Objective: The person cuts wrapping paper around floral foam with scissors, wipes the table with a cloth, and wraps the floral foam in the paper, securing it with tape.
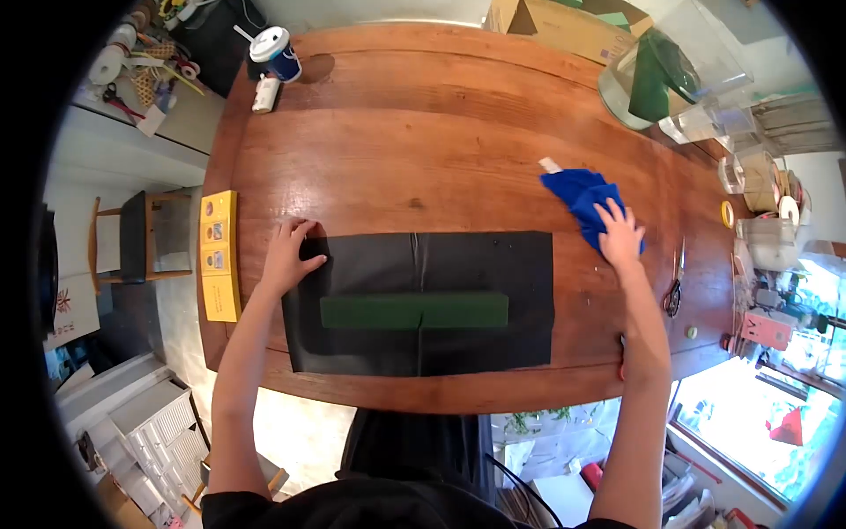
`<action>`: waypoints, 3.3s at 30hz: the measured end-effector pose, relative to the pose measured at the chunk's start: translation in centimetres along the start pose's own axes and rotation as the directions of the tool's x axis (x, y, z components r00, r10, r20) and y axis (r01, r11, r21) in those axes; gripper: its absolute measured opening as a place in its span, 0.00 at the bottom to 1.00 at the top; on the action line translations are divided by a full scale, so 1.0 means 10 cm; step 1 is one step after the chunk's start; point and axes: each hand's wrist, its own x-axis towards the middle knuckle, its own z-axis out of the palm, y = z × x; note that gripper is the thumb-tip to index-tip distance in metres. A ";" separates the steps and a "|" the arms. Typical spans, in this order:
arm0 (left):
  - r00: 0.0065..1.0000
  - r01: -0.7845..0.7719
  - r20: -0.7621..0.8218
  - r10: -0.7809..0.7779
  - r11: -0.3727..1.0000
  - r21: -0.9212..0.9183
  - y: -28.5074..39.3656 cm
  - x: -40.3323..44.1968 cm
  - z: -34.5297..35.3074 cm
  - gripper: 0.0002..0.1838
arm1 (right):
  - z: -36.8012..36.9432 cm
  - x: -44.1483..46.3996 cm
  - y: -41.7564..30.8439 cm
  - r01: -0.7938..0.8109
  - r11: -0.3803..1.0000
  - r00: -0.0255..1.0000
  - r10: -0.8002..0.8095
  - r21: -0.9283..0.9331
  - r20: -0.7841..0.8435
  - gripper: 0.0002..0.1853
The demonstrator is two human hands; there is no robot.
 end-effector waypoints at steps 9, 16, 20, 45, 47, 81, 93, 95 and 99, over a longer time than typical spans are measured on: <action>0.926 -0.023 0.370 0.079 0.988 -0.153 0.05 0.29 -0.05 0.18 | -0.60 -0.64 -1.24 0.436 0.636 0.900 -0.322 0.637 -0.295 0.31; 0.926 -0.102 0.326 0.190 0.958 -0.269 0.16 0.08 -0.32 0.10 | -0.38 -0.34 -1.55 0.432 0.793 0.901 -0.399 0.429 -0.170 0.42; 0.939 -0.046 0.308 0.155 0.941 -0.335 0.24 -0.14 -0.43 0.08 | -0.47 -0.37 -1.40 0.547 0.721 0.832 -0.524 0.425 -0.181 0.13; 0.647 -0.059 0.697 0.309 0.932 -0.359 1.28 0.13 -0.11 0.22 | -1.01 -1.26 -1.36 0.617 0.514 0.782 -0.488 0.596 -0.388 0.28; 0.653 -0.032 0.698 0.293 0.932 -0.361 1.26 0.11 -0.09 0.22 | -1.07 -1.29 -1.68 0.639 0.576 0.766 -0.539 0.510 -0.351 0.40; 0.961 -0.091 0.243 0.136 0.978 -0.186 1.32 0.04 0.26 0.06 | -0.80 -1.33 -2.88 0.762 0.624 0.624 -0.637 0.173 -0.453 0.31; 0.967 -0.174 0.157 0.200 0.971 -0.164 1.28 -0.01 0.33 0.05 | -0.80 -1.34 -2.87 0.766 0.614 0.626 -0.641 0.193 -0.444 0.32; 0.970 -0.182 0.133 0.203 0.971 -0.151 1.30 -0.02 0.32 0.06 | -0.79 -1.34 -2.87 0.766 0.613 0.624 -0.638 0.193 -0.450 0.32; 0.964 -0.171 0.176 0.197 0.973 -0.154 1.32 -0.02 0.28 0.05 | -0.78 -1.35 -2.86 0.769 0.612 0.620 -0.642 0.186 -0.452 0.33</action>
